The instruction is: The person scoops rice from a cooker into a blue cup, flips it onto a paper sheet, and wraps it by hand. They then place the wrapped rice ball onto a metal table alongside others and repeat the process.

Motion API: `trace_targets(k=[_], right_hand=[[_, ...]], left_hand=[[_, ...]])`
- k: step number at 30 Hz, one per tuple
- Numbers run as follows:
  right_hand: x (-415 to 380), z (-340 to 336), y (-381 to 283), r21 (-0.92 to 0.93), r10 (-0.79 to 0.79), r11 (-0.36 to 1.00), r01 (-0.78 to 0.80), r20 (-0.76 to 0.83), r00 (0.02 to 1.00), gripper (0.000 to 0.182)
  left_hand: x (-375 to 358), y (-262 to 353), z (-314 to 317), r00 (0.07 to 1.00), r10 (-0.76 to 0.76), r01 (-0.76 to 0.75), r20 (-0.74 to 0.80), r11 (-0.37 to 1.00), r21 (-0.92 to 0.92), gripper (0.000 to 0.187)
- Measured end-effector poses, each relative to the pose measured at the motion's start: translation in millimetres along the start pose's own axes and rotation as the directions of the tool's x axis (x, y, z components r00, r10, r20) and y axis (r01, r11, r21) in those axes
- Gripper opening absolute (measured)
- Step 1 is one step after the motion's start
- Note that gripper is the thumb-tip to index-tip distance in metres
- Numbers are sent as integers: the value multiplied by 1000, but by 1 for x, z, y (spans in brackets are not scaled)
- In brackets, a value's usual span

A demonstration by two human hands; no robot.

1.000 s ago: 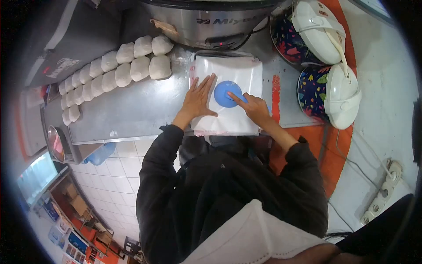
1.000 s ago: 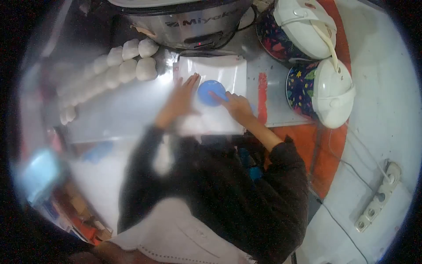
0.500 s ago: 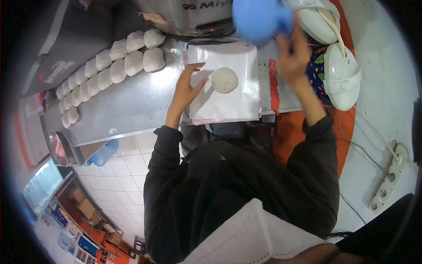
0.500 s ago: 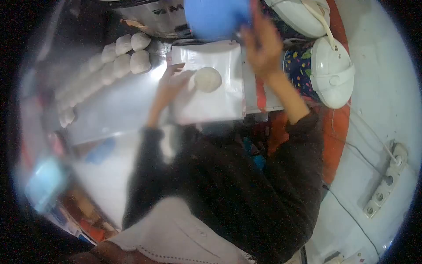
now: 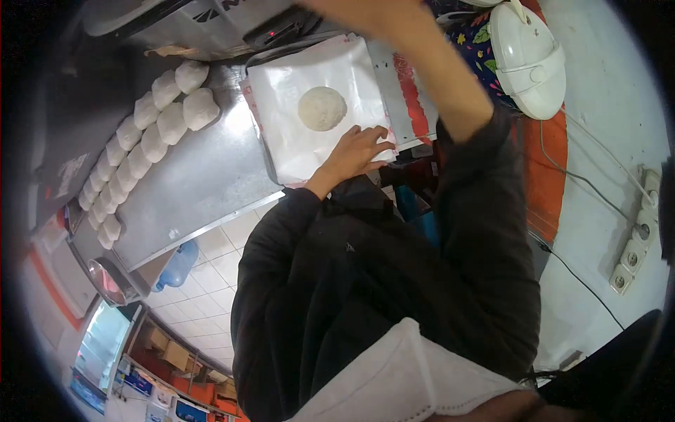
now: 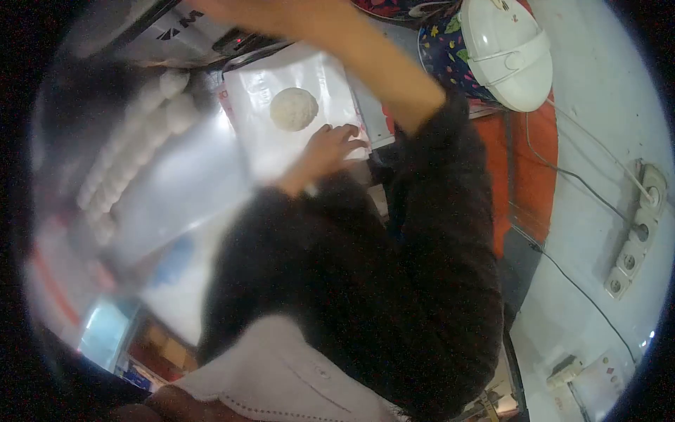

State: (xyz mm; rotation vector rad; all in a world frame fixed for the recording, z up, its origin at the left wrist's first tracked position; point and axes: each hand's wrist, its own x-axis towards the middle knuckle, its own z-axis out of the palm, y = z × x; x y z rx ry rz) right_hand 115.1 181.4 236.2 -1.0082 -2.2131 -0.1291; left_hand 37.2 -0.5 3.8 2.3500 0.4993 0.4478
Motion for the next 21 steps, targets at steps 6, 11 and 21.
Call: trace_targets(k=[6, 11, 21], right_hand=[[-199, 10, -16, 414, 562, 668, -618, 264, 784, 17], [-285, -5, -52, 479, 825, 333, -812, 269, 497, 17], [-359, 17, -87, 648, 910, -149, -747, 385, 152, 18]], left_hand=[[9, 5, -1, 991, -29, 1, 131, 979, 206, 45], [10, 4, -6, 988, -26, -11, 155, 973, 231, 46], [2, -9, 5, 999, 52, -53, 12, 993, 104, 46]])
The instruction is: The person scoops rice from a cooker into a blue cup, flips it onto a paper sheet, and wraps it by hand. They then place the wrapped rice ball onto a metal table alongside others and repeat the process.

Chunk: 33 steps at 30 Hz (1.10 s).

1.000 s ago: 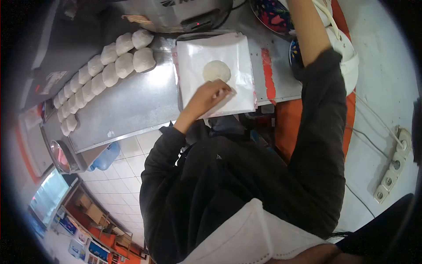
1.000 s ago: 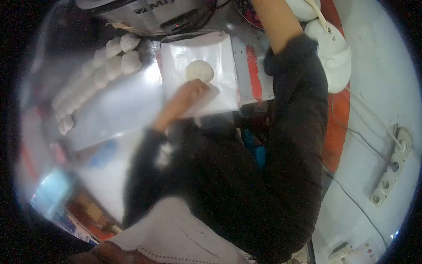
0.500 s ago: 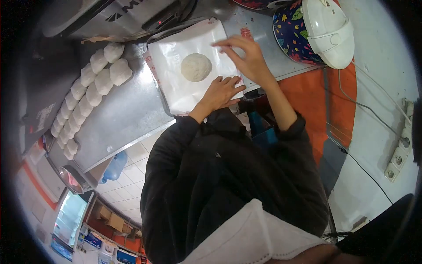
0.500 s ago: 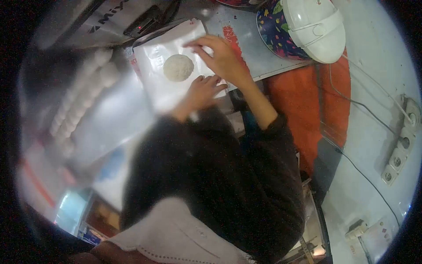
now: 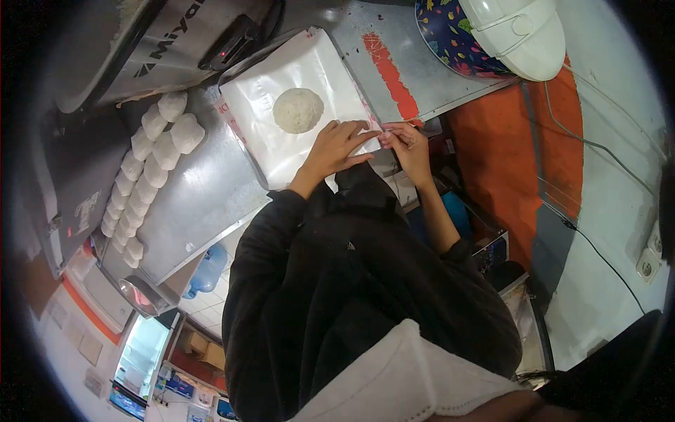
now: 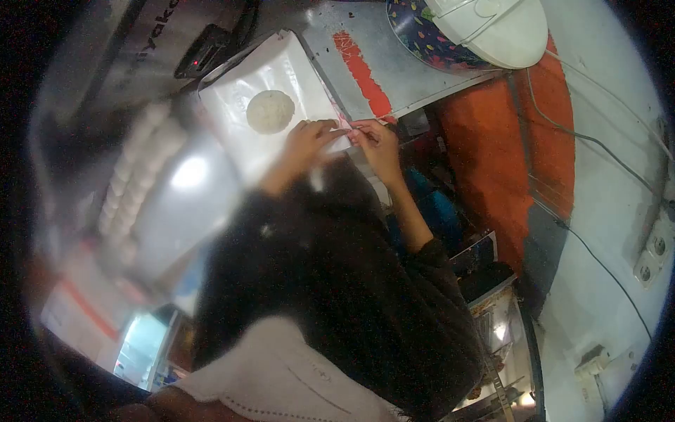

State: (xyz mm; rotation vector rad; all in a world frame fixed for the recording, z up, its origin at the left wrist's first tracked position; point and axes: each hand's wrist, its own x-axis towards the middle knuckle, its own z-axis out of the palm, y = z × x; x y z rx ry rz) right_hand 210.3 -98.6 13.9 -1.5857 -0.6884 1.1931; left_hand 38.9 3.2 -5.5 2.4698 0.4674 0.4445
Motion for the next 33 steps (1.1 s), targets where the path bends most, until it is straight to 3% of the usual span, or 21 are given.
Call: trace_targets(k=[3, 9, 12, 14, 15, 16, 18, 20, 21, 23, 24, 25, 27, 30, 31, 33], right_hand=[[-1, -1, 3, 22, 51, 998, -50, -9, 999, 16], [1, 1, -4, -95, -63, 993, 70, 68, 996, 13], [10, 8, -31, -179, -56, 982, 64, 50, 997, 12], [28, 19, -53, -257, 145, 960, -109, 128, 981, 21], [42, 31, -64, -436, 73, 900, -2, 144, 987, 25], [61, 48, -73, -597, 1, 795, 105, 175, 985, 30], [101, 89, -79, -755, -198, 594, 277, 196, 960, 33], [138, 120, -86, -784, -195, 567, 254, 172, 966, 30], [152, 123, -81, -779, -199, 569, 263, 180, 963, 30], [177, 121, -68, -679, -491, 556, 478, 196, 849, 33], [181, 114, -69, -588, -692, 456, 668, 237, 681, 30], [183, 104, -68, -585, -692, 453, 672, 244, 679, 30], [165, 87, -88, -456, -375, 739, 495, 333, 865, 27], [152, 79, -101, -360, -340, 814, 456, 341, 876, 24], [153, 79, -101, -360, -341, 811, 461, 350, 873, 24], [152, 77, -99, -338, -266, 866, 367, 310, 913, 20]], left_hand=[[-1, 2, 0, 997, -16, 13, -75, 999, -40, 43], [-3, 12, 1, 966, -113, 84, -231, 987, -135, 30], [-15, 14, 14, 919, -317, 241, -235, 923, -301, 18], [-21, 13, 18, 919, -352, 277, -177, 897, -345, 20], [-24, 14, 19, 919, -380, 311, -107, 863, -399, 22], [-20, 19, 13, 919, -327, 246, -222, 913, -325, 24], [-19, 16, 24, 919, -356, 275, -169, 888, -369, 24], [-20, 11, 43, 922, -378, 326, -83, 875, -359, 25], [-13, 15, 20, 920, -382, 330, -88, 876, -352, 25], [-4, 17, -24, 976, -151, 95, -159, 945, -313, 25], [7, 5, -41, 967, -254, 251, -3, 955, -159, 25], [-3, 7, -61, 865, -349, 212, -360, 905, -368, 24], [-2, -34, -94, 760, -540, 383, -361, 822, -422, 27], [14, -81, -131, 794, -319, 307, -518, 945, -112, 30], [16, -91, -131, 788, -323, 312, -525, 944, -112, 30], [21, -100, -134, 890, -312, 280, -332, 949, -143, 27]])
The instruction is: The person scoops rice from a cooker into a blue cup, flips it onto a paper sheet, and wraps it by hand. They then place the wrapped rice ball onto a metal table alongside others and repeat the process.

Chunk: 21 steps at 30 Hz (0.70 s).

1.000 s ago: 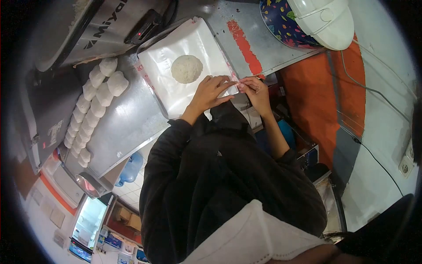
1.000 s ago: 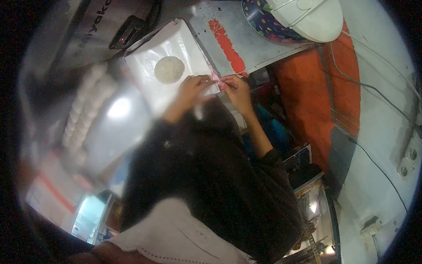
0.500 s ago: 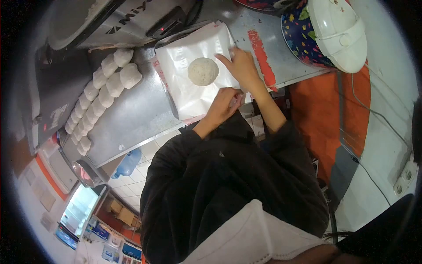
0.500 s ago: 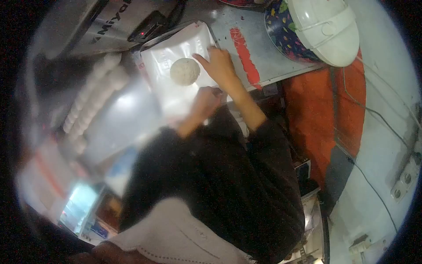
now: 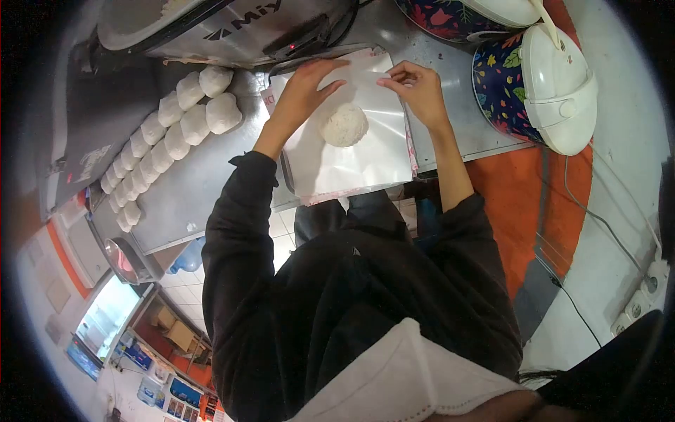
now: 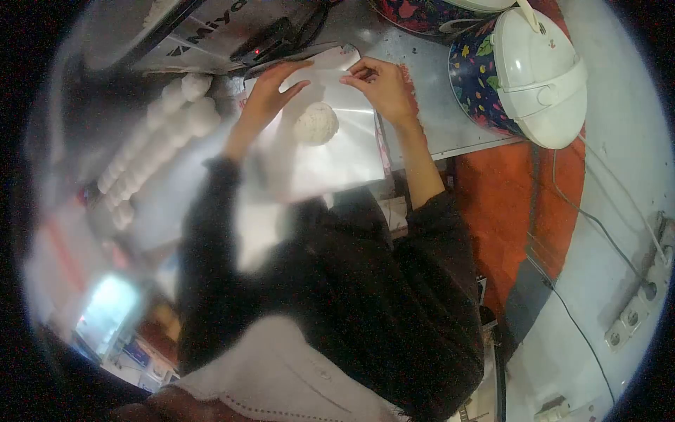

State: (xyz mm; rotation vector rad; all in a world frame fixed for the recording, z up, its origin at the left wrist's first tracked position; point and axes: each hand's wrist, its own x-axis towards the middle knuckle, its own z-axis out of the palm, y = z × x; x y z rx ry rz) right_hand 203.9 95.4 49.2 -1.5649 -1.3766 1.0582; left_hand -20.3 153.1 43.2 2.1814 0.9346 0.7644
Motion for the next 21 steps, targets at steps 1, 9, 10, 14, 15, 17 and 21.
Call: trace_targets(k=[1, 9, 10, 14, 15, 17, 21], right_hand=[[-1, 0, 1, -1, 2, 1000, -2, -1, 1000, 20], [-6, 12, 10, -241, -332, 920, 308, -68, 941, 13], [-7, 15, 11, -241, -331, 921, 307, -67, 941, 13], [-8, 18, 14, -182, -391, 912, 369, -103, 915, 11], [-8, 18, 15, -221, -415, 895, 387, -92, 905, 10], [-7, 16, 16, -251, -454, 871, 423, -77, 888, 10], [-3, 15, 23, -280, -524, 824, 492, -50, 850, 10]], left_hand=[[2, -2, 2, 1000, 0, 0, 1, 1000, -2, 27], [11, -3, 21, 976, 208, -203, -66, 976, 78, 14], [11, -4, 22, 976, 207, -201, -66, 976, 77, 14], [13, -5, 24, 973, 212, -203, -94, 975, 94, 15], [14, -6, 24, 972, 215, -206, -92, 974, 99, 15], [14, -7, 26, 972, 220, -210, -84, 971, 113, 15], [15, -10, 30, 974, 207, -195, -97, 974, 116, 15]])
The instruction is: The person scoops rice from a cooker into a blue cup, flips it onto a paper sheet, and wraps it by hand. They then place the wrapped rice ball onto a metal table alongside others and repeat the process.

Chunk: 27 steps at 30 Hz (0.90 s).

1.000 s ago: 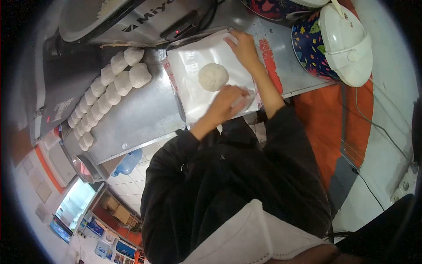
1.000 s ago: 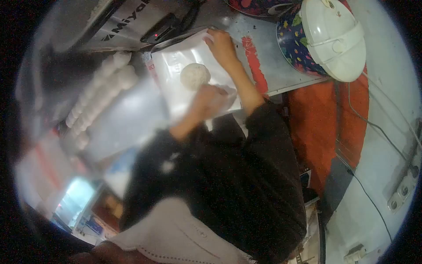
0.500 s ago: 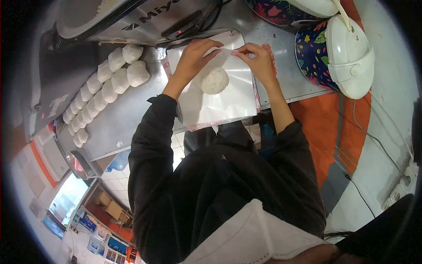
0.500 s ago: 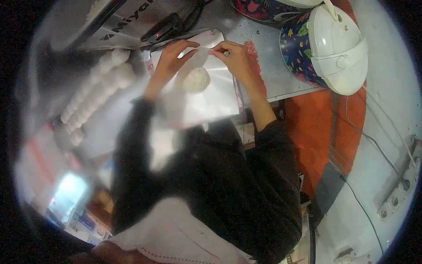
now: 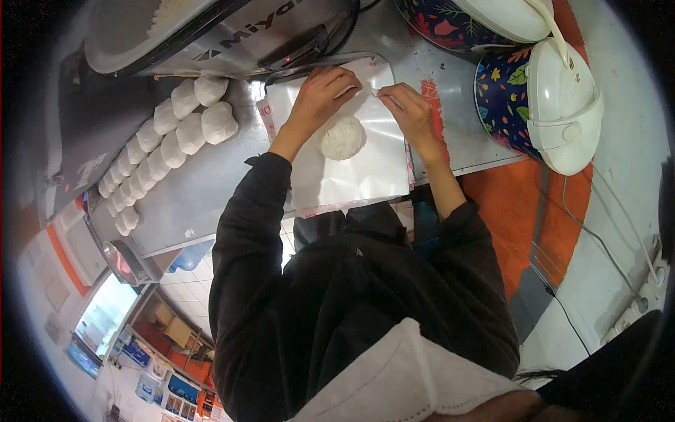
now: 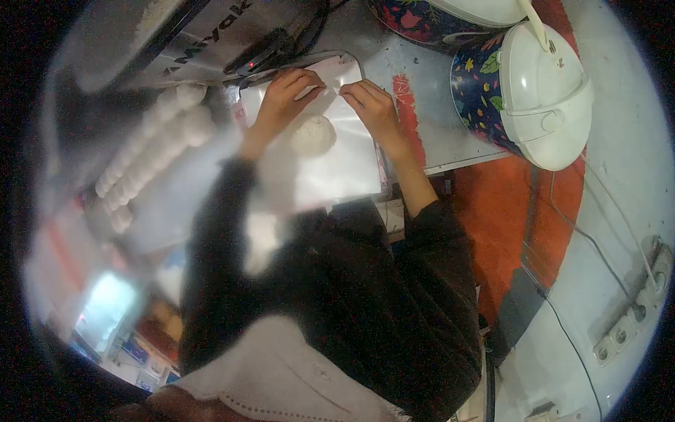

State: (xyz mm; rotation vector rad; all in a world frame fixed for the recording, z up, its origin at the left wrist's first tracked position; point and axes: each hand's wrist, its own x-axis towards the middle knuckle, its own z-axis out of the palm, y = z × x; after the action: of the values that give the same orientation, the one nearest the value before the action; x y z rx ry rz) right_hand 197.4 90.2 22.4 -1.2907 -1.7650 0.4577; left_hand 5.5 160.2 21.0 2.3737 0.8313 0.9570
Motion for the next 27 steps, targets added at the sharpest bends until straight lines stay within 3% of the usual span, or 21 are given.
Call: trace_targets(k=[10, 22, 25, 27], right_hand=[[-3, 1, 4, -42, 35, 998, -37, -43, 998, 14], [-3, 2, 7, -25, 41, 999, -43, -84, 996, 15], [1, 1, 3, -4, 105, 994, -106, -106, 989, 24], [1, -3, -7, 330, 530, 788, -520, 66, 846, 42]], left_hand=[[3, -9, 9, 1000, -17, 17, 12, 1000, -26, 15], [13, -18, 8, 979, -1, 14, 202, 998, -63, 12], [14, -17, 13, 989, -53, 67, 137, 993, -94, 11], [15, -12, 17, 976, -212, 216, 45, 970, -108, 11]])
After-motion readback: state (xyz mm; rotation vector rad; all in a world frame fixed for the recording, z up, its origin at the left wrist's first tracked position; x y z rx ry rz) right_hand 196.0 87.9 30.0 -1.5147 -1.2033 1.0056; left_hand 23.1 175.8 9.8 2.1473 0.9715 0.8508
